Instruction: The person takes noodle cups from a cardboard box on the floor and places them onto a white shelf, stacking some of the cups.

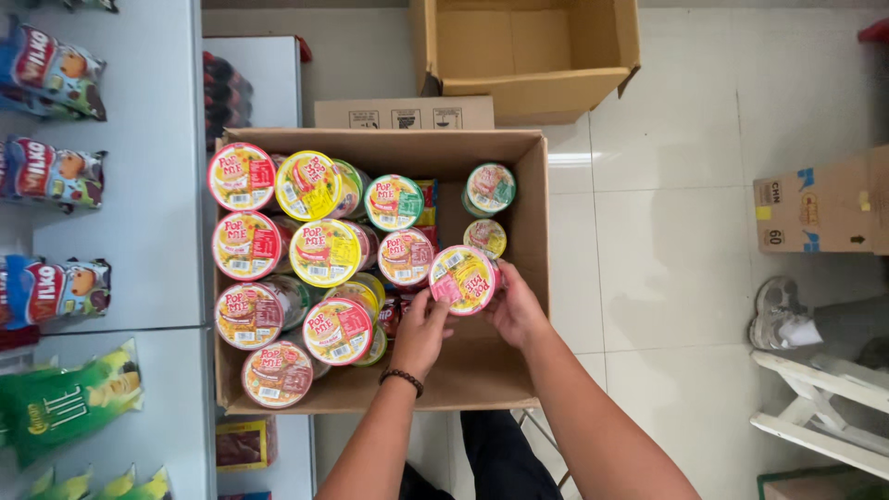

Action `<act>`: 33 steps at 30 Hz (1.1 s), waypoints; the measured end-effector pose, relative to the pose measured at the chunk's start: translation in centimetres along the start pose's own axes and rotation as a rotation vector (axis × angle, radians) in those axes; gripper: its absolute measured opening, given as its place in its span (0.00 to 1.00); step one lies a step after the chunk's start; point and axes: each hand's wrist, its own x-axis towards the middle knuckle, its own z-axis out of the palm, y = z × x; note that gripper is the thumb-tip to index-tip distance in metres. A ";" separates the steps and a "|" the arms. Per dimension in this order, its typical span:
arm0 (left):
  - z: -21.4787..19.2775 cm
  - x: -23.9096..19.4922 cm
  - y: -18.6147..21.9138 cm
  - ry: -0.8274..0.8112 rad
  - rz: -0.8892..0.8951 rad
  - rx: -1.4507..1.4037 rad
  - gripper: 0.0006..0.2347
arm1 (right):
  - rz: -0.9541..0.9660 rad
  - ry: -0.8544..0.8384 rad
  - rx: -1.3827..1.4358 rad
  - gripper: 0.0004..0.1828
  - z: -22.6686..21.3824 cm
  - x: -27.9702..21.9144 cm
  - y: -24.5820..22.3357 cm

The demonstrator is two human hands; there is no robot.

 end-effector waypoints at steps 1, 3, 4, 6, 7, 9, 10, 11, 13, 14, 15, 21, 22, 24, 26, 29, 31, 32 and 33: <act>0.0 -0.3 0.7 0.025 0.004 -0.012 0.23 | -0.017 -0.004 0.038 0.33 0.5 -1.0 -0.6; 0.0 -0.2 1.0 0.052 0.018 -0.023 0.23 | -0.043 -0.014 0.077 0.31 1.2 -2.4 -1.3; -0.1 0.2 0.7 0.074 0.047 -0.046 0.23 | -0.057 -0.024 0.068 0.31 1.4 -2.8 -1.4; -0.6 0.6 1.5 0.095 0.096 -0.071 0.22 | -0.090 -0.042 0.058 0.31 2.0 -3.5 -2.4; -1.0 0.3 2.3 0.112 0.115 -0.061 0.22 | -0.122 -0.044 0.022 0.30 2.3 -3.9 -2.6; -1.6 -0.9 4.3 0.134 0.142 -0.054 0.22 | -0.161 -0.055 -0.016 0.28 2.7 -5.0 -3.2; -1.8 -1.7 5.6 0.153 0.168 -0.088 0.21 | -0.256 -0.046 -0.103 0.24 2.8 -5.6 -3.6; -2.0 -2.5 7.0 0.170 0.198 -0.122 0.21 | -0.354 -0.037 -0.188 0.22 3.0 -6.2 -4.1; -3.0 -1.6 6.7 0.174 0.236 -0.105 0.21 | -0.483 -0.096 -0.245 0.23 3.7 -8.3 -4.7; -3.5 -1.1 6.5 0.174 0.263 -0.087 0.20 | -0.602 -0.145 -0.302 0.27 4.0 -9.4 -4.9; -3.7 -1.5 7.2 0.175 0.274 -0.088 0.20 | -0.613 -0.150 -0.301 0.27 4.0 -9.3 -4.7; -5.0 -1.6 8.8 0.239 0.357 -0.085 0.18 | -0.832 -0.312 -0.469 0.38 3.3 -8.1 -4.8; -5.1 -2.2 9.5 0.230 0.382 -0.083 0.15 | -0.843 -0.310 -0.539 0.40 3.3 -8.0 -4.9; -5.2 -3.1 11.0 0.225 0.420 -0.083 0.13 | -0.866 -0.313 -0.608 0.42 3.9 -9.1 -5.5; -5.3 -4.3 12.2 0.251 0.442 -0.024 0.13 | -0.852 -0.303 -0.605 0.41 4.8 -11.6 -6.0; -6.0 -5.4 14.3 0.265 0.542 -0.027 0.14 | -0.884 -0.303 -0.601 0.43 6.4 -14.2 -6.8; -6.5 -6.6 15.5 0.242 0.563 -0.041 0.15 | -0.910 -0.301 -0.619 0.45 7.4 -15.4 -7.4; -6.7 -7.2 16.1 0.215 0.575 -0.053 0.16 | -0.927 -0.294 -0.635 0.47 7.9 -16.0 -7.7; -7.0 -6.9 16.3 0.225 0.588 -0.054 0.16 | -0.939 -0.305 -0.637 0.47 8.6 -16.3 -7.9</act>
